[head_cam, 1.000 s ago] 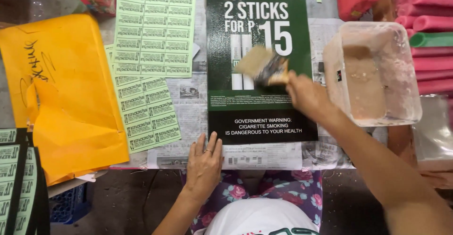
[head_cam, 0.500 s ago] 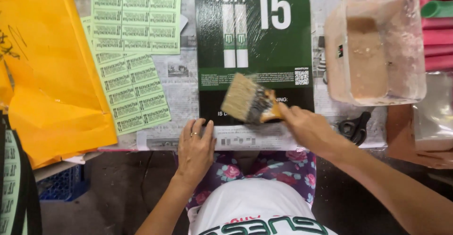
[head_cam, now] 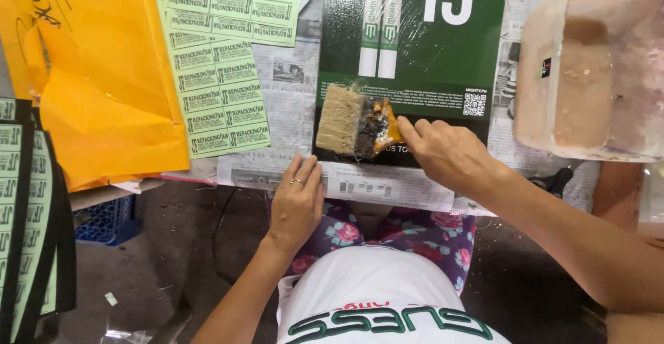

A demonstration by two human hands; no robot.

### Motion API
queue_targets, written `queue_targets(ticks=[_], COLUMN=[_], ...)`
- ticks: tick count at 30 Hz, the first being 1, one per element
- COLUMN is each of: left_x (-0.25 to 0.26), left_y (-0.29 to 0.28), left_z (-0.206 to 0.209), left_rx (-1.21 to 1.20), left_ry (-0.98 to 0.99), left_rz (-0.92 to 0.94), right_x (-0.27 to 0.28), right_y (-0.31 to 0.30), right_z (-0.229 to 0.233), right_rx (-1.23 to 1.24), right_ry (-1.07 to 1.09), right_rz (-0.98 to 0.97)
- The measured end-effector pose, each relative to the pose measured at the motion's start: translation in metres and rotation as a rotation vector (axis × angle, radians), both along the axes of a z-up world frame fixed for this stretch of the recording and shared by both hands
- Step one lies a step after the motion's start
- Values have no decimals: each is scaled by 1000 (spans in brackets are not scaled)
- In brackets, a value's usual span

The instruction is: Applying glue to a board and sticking sheets of labels to create a promotional sign

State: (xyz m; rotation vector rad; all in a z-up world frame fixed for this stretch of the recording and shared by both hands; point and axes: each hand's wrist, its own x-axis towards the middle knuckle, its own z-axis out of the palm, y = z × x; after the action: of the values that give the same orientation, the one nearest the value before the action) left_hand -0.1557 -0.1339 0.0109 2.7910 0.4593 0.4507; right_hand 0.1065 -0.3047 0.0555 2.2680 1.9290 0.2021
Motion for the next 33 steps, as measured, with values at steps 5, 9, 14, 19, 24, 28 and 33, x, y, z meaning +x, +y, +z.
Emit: queue_targets(ticks=[5, 9, 14, 19, 24, 28, 33], left_x=[3, 2, 6, 8, -1, -4, -4], left_y=[3, 2, 3, 0, 0, 1, 1], left_z=[-1, -2, 10, 11, -6, -7, -7], left_rx=[-29, 60, 167, 256, 166, 117, 98], left_ry=[-61, -2, 47, 52, 80, 85, 77], left_rz=[-2, 4, -7, -5, -20, -26, -27], right_x=[3, 9, 39, 39, -11, -30, -29], right_y=[-1, -34, -70, -45, 9, 24, -5], right_z=[4, 16, 59, 50, 2, 8, 21], right_rx=[7, -42, -676, -507, -2, 37, -26], right_ry=[57, 136, 227, 318, 133, 121, 5], right_rz=[60, 4, -535, -876, -412, -174, -64])
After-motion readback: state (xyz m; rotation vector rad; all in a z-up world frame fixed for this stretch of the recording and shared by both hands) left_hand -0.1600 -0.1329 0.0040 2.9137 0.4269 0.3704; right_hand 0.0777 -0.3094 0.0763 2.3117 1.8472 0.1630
